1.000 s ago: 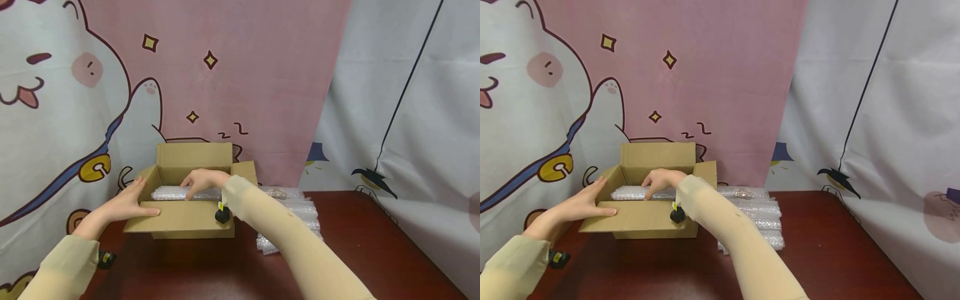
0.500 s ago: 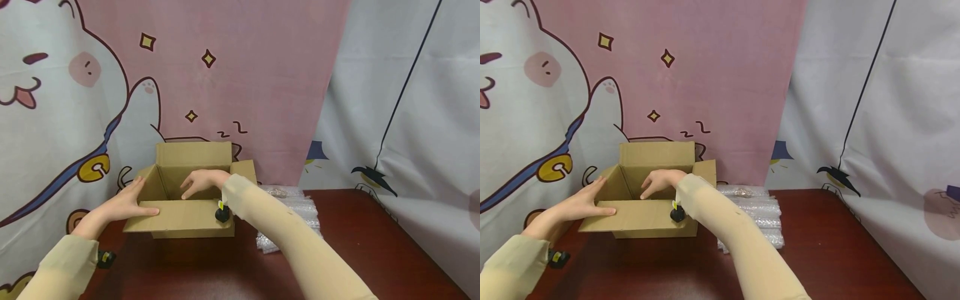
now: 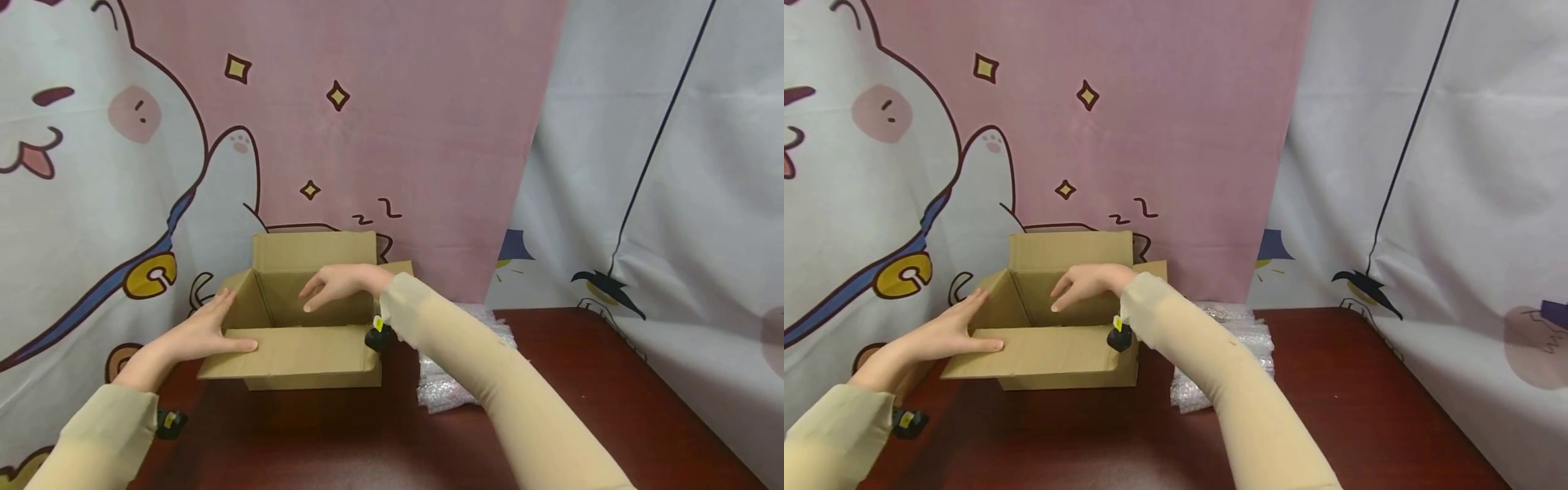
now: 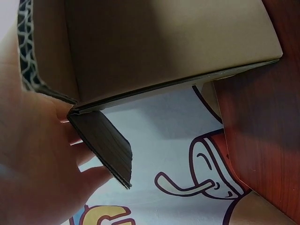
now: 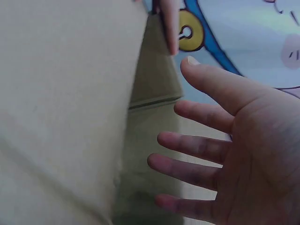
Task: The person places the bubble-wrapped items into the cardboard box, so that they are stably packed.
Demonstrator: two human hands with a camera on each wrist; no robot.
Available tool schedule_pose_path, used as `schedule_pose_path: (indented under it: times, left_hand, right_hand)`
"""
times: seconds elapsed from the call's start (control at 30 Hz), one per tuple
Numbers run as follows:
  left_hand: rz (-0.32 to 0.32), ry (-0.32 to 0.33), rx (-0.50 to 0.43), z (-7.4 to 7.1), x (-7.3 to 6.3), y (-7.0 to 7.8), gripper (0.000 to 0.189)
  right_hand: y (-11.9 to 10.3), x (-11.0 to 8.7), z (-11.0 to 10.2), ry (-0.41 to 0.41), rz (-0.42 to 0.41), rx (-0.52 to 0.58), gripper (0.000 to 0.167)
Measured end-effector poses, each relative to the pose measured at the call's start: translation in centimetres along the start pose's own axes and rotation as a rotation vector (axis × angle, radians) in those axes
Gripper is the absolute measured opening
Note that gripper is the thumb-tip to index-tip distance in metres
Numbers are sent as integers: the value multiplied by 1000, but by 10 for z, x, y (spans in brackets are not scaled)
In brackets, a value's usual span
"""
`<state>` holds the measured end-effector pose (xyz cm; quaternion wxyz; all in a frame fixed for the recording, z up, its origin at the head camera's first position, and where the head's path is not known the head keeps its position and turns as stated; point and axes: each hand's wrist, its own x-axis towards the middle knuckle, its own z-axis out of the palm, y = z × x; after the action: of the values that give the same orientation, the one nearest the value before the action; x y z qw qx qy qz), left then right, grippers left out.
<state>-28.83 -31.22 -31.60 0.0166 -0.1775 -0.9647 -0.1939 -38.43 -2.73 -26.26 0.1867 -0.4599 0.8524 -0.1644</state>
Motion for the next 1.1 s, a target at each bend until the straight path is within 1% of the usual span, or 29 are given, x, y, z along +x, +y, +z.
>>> schedule_pose_path:
  times: [0.1,0.3,0.43,0.53,0.63,0.77,0.9,1.0,1.1]
  left_hand:
    - [6,0,-3,-1,-1,-1,119]
    - [11,1,-18,-2,-2,1,118]
    - [13,-1,-16,-2,-2,1,118]
    - [15,0,-15,-1,-2,1,118]
    - [12,2,-17,-1,-3,1,118]
    - [5,-6,-19,0,-2,1,119]
    - [8,-15,-17,-1,0,2,118]
    - [3,-19,-17,-2,0,2,118]
    - [-2,-23,-20,-3,0,2,118]
  right_hand:
    - [-1,-13,-5,16,-26,-12,49]
    - [-2,-48,-14,67,-63,-20,50]
    - [-1,-75,-15,115,-95,-32,50]
    - [-1,-98,-12,167,-101,-46,50]
    - [5,-123,-4,230,-122,-40,50]
    - [19,-159,13,306,-163,-1,50]
    - [35,-194,33,394,-155,11,49]
    - [44,-212,45,450,-142,14,48]
    - [54,-224,57,495,-138,5,45]
